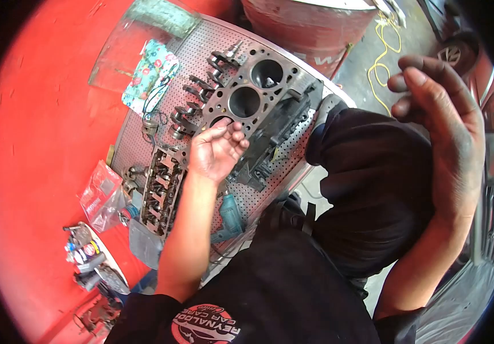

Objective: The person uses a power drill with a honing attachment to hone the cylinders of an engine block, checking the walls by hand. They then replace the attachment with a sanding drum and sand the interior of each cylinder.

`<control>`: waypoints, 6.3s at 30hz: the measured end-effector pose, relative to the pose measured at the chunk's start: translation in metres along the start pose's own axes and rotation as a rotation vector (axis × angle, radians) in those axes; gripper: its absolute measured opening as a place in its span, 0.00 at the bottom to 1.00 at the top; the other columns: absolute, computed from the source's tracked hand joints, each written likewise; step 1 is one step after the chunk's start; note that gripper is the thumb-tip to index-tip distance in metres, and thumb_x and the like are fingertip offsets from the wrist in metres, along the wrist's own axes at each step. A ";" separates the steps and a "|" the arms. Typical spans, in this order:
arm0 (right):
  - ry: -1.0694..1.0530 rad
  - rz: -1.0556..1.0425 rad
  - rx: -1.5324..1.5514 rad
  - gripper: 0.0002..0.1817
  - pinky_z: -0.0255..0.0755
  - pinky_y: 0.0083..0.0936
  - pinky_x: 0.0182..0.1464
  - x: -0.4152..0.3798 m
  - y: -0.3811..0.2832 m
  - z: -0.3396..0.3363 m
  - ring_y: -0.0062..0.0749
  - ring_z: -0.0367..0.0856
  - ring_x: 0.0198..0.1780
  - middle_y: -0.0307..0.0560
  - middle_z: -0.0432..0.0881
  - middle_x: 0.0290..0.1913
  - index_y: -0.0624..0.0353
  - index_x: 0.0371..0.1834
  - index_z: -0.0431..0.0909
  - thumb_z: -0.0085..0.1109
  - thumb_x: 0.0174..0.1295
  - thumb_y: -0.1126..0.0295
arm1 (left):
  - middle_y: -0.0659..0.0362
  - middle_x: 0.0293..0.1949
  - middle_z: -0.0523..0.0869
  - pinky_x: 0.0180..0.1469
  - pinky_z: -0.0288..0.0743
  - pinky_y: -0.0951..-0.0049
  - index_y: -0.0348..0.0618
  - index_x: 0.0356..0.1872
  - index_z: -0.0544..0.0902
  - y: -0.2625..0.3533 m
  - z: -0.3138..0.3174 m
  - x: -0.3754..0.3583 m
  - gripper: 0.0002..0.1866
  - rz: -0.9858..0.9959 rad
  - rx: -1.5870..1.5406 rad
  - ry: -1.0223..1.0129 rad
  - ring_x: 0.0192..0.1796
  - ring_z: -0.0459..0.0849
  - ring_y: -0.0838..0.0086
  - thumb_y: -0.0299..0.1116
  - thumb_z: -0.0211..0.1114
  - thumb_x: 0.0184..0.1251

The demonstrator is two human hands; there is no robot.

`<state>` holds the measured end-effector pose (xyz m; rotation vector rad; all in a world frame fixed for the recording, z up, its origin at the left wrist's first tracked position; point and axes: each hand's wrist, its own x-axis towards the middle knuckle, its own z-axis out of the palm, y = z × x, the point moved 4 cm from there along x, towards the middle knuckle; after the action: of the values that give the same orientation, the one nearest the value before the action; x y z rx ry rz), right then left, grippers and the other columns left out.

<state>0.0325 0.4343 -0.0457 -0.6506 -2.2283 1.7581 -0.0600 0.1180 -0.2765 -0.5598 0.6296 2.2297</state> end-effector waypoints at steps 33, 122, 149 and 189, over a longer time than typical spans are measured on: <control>-0.069 0.038 -0.085 0.17 0.77 0.20 0.49 0.013 -0.019 0.041 0.21 0.82 0.37 0.45 0.88 0.41 0.65 0.53 0.84 0.65 0.70 0.63 | 0.48 0.47 0.85 0.53 0.80 0.56 0.31 0.44 0.79 -0.003 0.022 -0.003 0.12 0.235 -0.288 -0.014 0.45 0.84 0.62 0.32 0.58 0.67; -0.729 1.116 -1.112 0.46 0.73 0.46 0.69 -0.355 0.639 0.014 0.55 0.78 0.69 0.58 0.72 0.75 0.50 0.81 0.61 0.63 0.63 0.41 | 0.41 0.64 0.73 0.68 0.63 0.44 0.36 0.73 0.61 -0.420 -0.339 -0.123 0.56 -0.857 2.219 0.893 0.67 0.73 0.51 0.67 0.72 0.53; -0.784 0.876 -0.841 0.51 0.47 0.39 0.84 -0.413 0.658 -0.017 0.50 0.51 0.84 0.63 0.57 0.81 0.63 0.83 0.51 0.56 0.69 0.37 | 0.45 0.62 0.78 0.63 0.73 0.49 0.43 0.70 0.71 -0.394 -0.327 -0.144 0.45 -0.786 2.176 0.658 0.66 0.77 0.52 0.64 0.69 0.59; -1.797 -1.882 -0.457 0.35 0.53 0.47 0.80 0.089 0.087 0.275 0.44 0.70 0.73 0.52 0.78 0.65 0.62 0.63 0.78 0.65 0.59 0.48 | 0.51 0.41 0.89 0.44 0.84 0.69 0.34 0.63 0.78 -0.215 0.001 -0.036 0.24 0.695 0.677 1.109 0.41 0.90 0.70 0.30 0.70 0.68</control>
<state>-0.1491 0.2562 -0.2076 2.8335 -1.7313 0.2951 0.1238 0.2300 -0.3130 -1.3352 2.3047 1.8761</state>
